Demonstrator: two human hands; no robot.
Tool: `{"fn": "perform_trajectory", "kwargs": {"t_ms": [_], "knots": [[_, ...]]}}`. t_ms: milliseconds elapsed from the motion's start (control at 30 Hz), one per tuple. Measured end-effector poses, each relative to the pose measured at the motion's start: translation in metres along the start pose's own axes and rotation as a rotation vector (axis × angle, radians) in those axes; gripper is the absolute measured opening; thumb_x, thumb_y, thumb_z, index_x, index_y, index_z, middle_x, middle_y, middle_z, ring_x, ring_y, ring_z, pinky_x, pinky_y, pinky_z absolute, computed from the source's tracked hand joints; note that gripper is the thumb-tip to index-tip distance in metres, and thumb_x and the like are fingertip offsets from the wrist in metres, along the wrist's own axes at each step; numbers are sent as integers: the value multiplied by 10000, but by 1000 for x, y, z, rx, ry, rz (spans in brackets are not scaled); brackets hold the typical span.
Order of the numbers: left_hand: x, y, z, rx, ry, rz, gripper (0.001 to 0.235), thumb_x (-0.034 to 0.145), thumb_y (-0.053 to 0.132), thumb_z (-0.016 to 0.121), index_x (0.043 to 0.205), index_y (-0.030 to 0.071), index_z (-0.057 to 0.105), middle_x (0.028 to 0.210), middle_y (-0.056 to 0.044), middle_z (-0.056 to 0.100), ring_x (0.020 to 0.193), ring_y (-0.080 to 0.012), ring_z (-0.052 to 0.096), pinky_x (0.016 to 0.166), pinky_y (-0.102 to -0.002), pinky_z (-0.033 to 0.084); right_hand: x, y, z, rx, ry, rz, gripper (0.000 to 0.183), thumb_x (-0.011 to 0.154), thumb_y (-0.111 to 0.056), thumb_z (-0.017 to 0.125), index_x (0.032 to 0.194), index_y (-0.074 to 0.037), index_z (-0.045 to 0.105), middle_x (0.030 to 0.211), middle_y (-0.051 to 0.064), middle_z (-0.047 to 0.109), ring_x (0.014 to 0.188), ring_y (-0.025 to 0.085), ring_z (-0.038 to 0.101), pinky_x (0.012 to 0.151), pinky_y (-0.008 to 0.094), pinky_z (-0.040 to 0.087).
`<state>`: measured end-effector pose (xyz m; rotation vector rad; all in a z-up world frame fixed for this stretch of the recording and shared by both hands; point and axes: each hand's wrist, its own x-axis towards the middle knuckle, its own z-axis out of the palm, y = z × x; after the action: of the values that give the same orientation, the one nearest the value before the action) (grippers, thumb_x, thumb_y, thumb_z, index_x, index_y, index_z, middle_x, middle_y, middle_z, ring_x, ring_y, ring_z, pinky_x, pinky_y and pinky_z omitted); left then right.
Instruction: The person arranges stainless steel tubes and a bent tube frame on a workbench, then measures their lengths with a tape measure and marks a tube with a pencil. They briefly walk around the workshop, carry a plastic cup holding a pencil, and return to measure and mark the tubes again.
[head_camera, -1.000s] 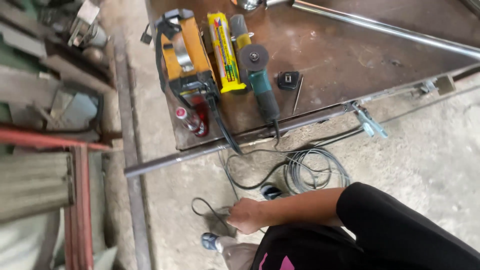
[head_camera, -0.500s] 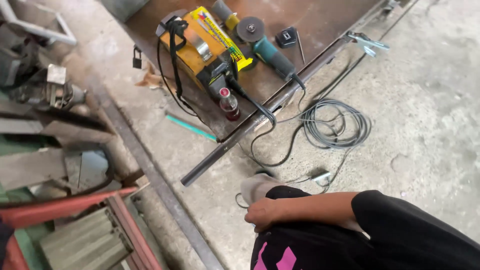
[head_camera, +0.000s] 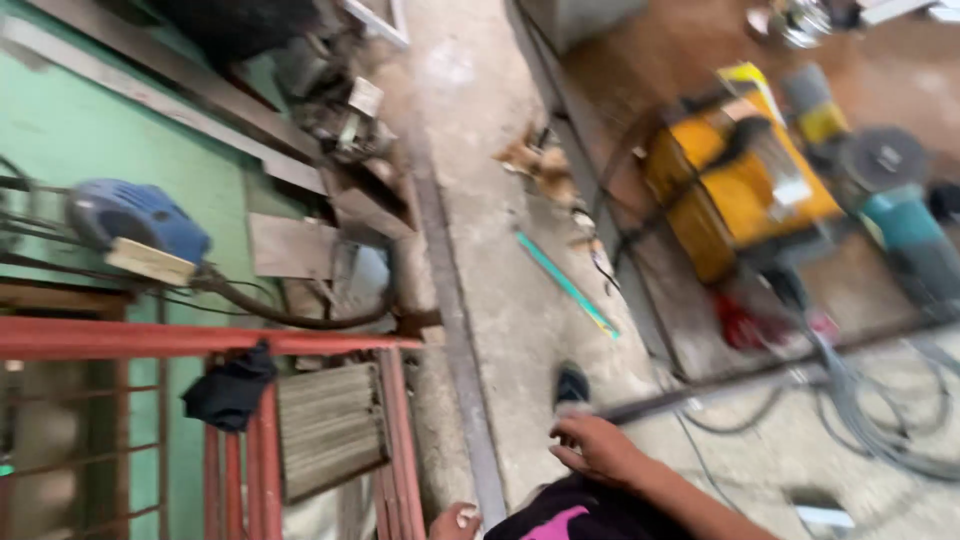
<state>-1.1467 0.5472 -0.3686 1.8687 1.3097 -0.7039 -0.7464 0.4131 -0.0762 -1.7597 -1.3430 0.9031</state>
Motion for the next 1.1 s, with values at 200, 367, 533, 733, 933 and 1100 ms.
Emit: {"fn": "perform_trajectory", "kwargs": {"t_ms": [200, 367, 533, 733, 933, 1100], "knots": [[-20, 86, -180, -83, 19, -66, 355, 864, 410, 725, 1189, 272, 759, 1004, 23, 778, 918, -146, 739, 848, -288, 590, 56, 50, -14, -175, -25, 479, 276, 860, -378, 688, 1053, -182, 707, 989, -10, 705, 893, 179, 684, 814, 328, 555], [44, 70, -238, -96, 56, 21, 341, 814, 420, 718, 1094, 242, 795, 1027, 31, 796, 937, -172, 751, 864, -293, 588, 98, 40, -60, -96, 27, 676, 301, 839, -361, 730, 1055, -153, 743, 970, -6, 778, 824, 162, 738, 770, 295, 585], [141, 73, -327, 9, -21, 26, 366, 770, 474, 710, 1024, 235, 819, 962, 8, 799, 901, -212, 744, 845, -302, 594, 201, 50, -92, -72, 243, 671, 315, 818, -316, 766, 1097, -170, 775, 837, -15, 788, 683, 143, 699, 649, 278, 558], [244, 91, -463, -272, 166, 115, 456, 816, 380, 749, 1190, 118, 762, 984, -65, 801, 784, -214, 727, 717, -329, 588, 367, -3, -107, -26, 416, 656, 345, 872, -297, 708, 1105, -43, 738, 918, 77, 769, 781, 216, 693, 731, 331, 555], [308, 79, -528, -702, 429, 170, 214, 797, 204, 776, 933, 39, 791, 815, -62, 777, 736, -174, 678, 723, -307, 577, 515, -7, -73, -183, -6, 383, 309, 825, -355, 762, 1072, -168, 752, 837, 8, 757, 735, 173, 691, 693, 314, 573], [349, 77, -513, -481, 520, 121, 272, 776, 417, 743, 891, 173, 780, 780, -34, 759, 734, -247, 717, 725, -362, 593, 655, -75, -108, -208, -172, 459, 339, 854, -401, 747, 1098, -173, 802, 880, -46, 833, 748, 85, 760, 721, 225, 619]]}}
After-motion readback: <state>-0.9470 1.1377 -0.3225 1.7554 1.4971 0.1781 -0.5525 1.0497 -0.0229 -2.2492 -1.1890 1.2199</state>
